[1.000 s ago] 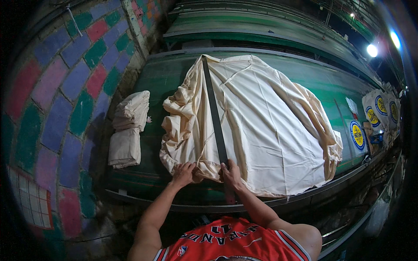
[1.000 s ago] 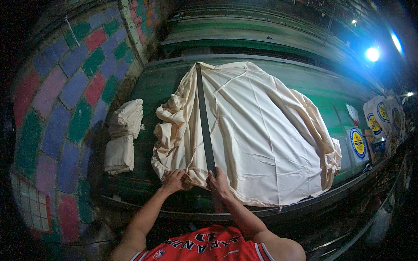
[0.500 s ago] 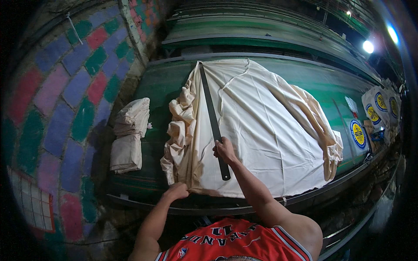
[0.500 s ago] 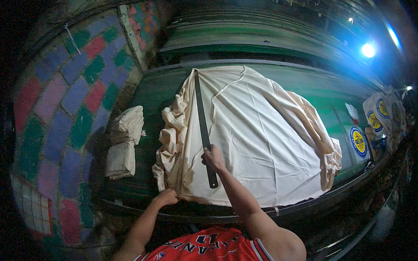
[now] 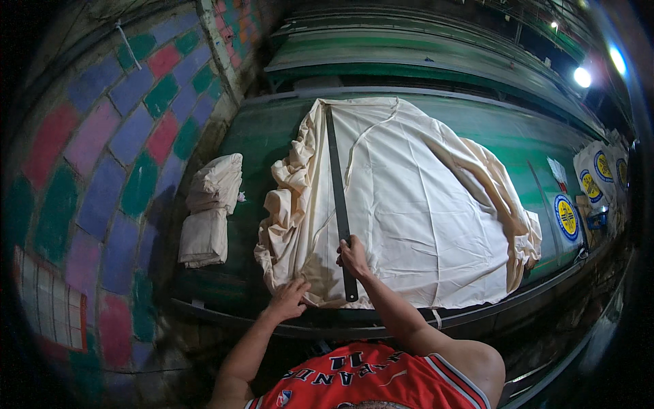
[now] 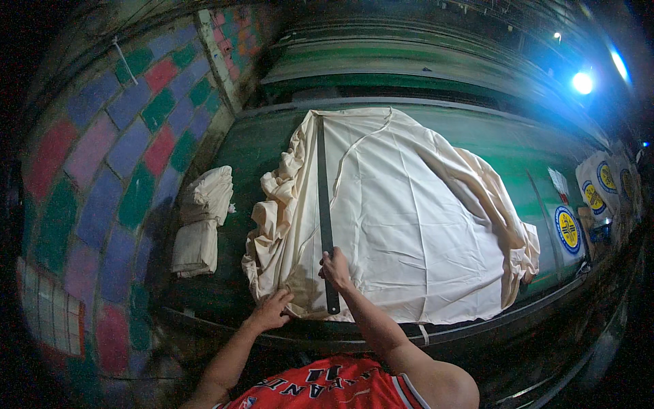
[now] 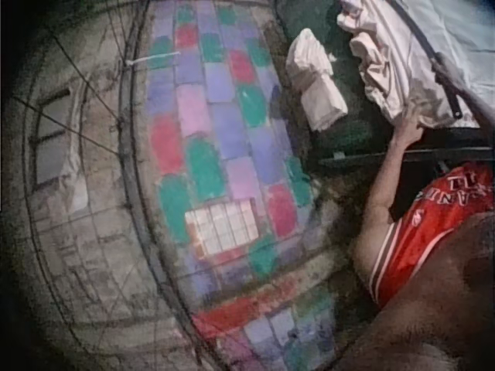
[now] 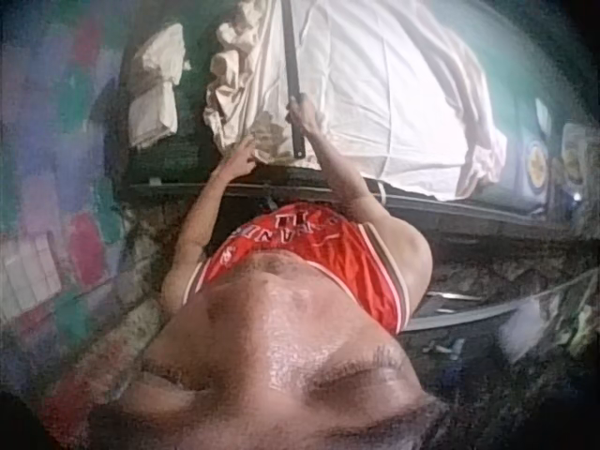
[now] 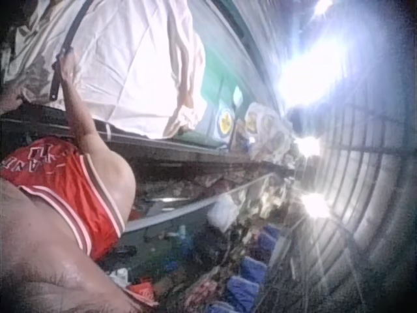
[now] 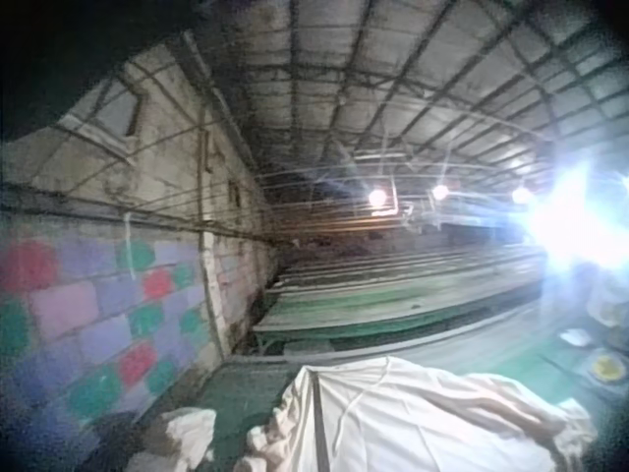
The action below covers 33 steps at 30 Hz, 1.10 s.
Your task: The person unfolds a large off-white fabric on a green conveyor belt and uses a long metal blade to cut the fabric along a straight line. The person repeatedly adjusts the fabric and continues cutting along the same seam.
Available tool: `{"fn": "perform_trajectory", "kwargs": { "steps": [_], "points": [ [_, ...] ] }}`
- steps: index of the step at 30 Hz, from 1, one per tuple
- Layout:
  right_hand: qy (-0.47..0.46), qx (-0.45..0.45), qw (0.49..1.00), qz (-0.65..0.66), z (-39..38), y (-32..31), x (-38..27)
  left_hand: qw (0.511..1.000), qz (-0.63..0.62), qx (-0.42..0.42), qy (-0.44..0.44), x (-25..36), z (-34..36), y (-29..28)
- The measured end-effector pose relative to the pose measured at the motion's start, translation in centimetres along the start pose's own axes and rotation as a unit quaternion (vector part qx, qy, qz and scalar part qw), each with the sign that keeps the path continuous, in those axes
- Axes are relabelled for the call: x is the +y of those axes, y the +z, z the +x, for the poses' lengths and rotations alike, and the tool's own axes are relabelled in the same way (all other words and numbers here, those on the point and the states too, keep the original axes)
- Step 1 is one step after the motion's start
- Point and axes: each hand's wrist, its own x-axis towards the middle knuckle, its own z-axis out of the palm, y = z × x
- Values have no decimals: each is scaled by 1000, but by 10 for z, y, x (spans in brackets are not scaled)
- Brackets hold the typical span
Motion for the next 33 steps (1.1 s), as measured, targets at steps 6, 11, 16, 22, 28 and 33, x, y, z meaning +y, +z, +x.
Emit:
{"fn": "perform_trajectory", "kwargs": {
  "steps": [6,11,16,22,28,33],
  "points": [
    [-23,20,999,-23,11,-7,-14,990,93,-108,-2,-3,-1,28],
    [-36,7,999,-24,38,-4,-37,991,69,-111,9,-8,-5,37],
    [12,7,1000,-14,69,5,-30,988,96,-123,-9,-5,-11,29],
    [84,-23,995,51,71,3,7,951,92,-289,-53,5,-3,11],
    [14,-5,1000,15,27,-34,-14,936,-31,-348,-41,-10,-1,8],
    [-3,-4,1000,8,-52,-92,-23,971,-63,-211,-92,-5,13,23]
  ]
}}
